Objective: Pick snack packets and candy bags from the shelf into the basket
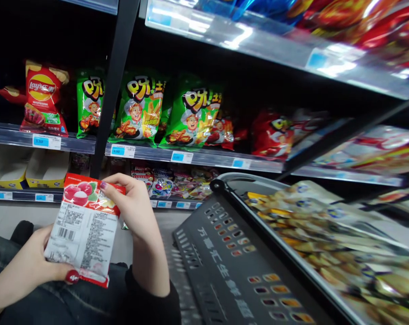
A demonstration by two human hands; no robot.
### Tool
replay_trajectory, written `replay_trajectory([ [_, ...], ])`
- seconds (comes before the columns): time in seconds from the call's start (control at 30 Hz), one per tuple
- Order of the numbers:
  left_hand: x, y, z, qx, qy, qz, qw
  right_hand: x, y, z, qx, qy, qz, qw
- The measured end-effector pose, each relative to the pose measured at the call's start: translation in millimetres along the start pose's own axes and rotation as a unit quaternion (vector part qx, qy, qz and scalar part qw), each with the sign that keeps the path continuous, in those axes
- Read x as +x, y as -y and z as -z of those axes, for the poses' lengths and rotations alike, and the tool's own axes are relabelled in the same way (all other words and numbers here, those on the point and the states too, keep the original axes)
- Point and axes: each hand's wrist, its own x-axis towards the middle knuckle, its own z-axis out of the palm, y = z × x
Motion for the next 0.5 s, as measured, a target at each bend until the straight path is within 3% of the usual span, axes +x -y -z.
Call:
replay_trajectory([
  [0.13,-5,-5,-2.6,-0.045,-0.011,-0.016,0.999,6,-8,4,0.041,0.037,-0.046,0.997],
  [0.23,1,1,6.6,-0.125,0.06,0.023,0.99,5,-10,14,0.083,0.107,-0.036,0.99],
  [0.37,16,32,30.0,-0.281,0.21,0.111,0.93,2,-13,24,0.155,0.224,0.06,0.96],
  [0.43,19,50,36.3,-0.298,0.256,0.143,0.908,2,-15,18,0.131,0.25,0.129,0.95],
  [0.5,18,63,34.4,-0.289,0.261,0.169,0.905,4,-15,7,0.083,0.235,0.181,0.951],
])
